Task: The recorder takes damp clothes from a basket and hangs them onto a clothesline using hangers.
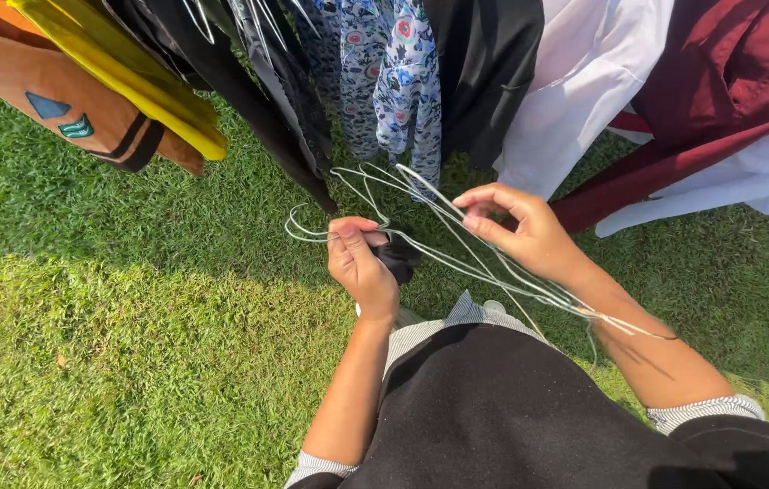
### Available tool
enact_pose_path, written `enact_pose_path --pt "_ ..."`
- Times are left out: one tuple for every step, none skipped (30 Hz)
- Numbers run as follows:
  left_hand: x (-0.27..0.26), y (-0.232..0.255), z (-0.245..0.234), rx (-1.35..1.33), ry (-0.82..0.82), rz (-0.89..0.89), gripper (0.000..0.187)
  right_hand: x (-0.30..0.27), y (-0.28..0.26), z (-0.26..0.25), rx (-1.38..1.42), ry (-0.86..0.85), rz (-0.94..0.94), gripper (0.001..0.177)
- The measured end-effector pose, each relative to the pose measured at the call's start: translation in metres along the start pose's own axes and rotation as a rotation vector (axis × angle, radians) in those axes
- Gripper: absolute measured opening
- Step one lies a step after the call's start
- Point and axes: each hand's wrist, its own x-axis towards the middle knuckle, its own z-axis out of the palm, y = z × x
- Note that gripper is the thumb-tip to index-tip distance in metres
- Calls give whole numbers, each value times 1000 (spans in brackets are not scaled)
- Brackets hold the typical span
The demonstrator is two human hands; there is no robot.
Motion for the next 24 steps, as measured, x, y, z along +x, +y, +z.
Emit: enact_pose_path --pt "-4 4 2 17 23 -31 47 -2 3 2 -157 -6 -101 25" --pt "-4 3 -3 23 23 -36 47 -16 20 2 -154 -8 -94 25" --pt "-4 2 -8 33 39 -53 47 -31 37 3 -80 65 129 37" --pt "-4 1 -14 45 54 -70 47 -46 54 5 -6 138 354 50" --pt "-7 -1 -19 53 53 -76 47 -71 61 15 -2 135 362 50" --pt "-6 -4 -21 100 58 -55 47 -93 69 24 64 -89 590 60" --pt "-6 -6 -23 148 64 -34 47 -114 77 33 130 -317 813 80" --pt "-6 -7 -24 152 66 -35 47 -124 87 29 132 -321 815 80" --pt "-6 -8 -25 156 70 -38 47 -134 97 24 154 -362 712 65" --pt "-7 -9 -27 164 77 -44 48 -145 107 20 176 -404 613 55" --pt "-6 -6 -27 170 80 -47 48 -146 112 15 179 -411 617 55" --pt "-2 -4 -26 197 95 -41 46 -144 119 10 168 -480 509 44" --pt "1 -1 -26 224 110 -35 45 -141 125 5 157 -547 401 33" --pt "11 -5 -31 229 114 -36 45 -134 114 -3 159 -552 402 33" --pt "20 -8 -36 295 140 -1 44 -126 104 -12 157 -546 388 34" --pt "27 -11 -43 366 166 28 44 -122 94 -18 157 -543 379 36" --pt "28 -13 -51 375 169 23 44 -121 91 -20 162 -550 386 36" --pt "32 -15 -55 384 184 27 43 -115 89 -24 48 -458 304 33" --pt "36 -16 -60 393 199 32 43 -110 86 -28 -64 -364 220 38" --pt "34 -14 -60 396 203 31 43 -109 88 -29 -63 -370 221 38" --pt "33 -11 -60 403 195 -17 44 -109 90 -31 -125 -297 196 41" --pt "34 -8 -58 406 190 -61 46 -105 92 -33 -188 -223 165 45" --pt "34 -17 -62 405 198 -59 46 -96 80 -31 -190 -230 159 45" --pt "34 -25 -66 393 218 -91 46 -90 68 -28 -322 -278 314 43"
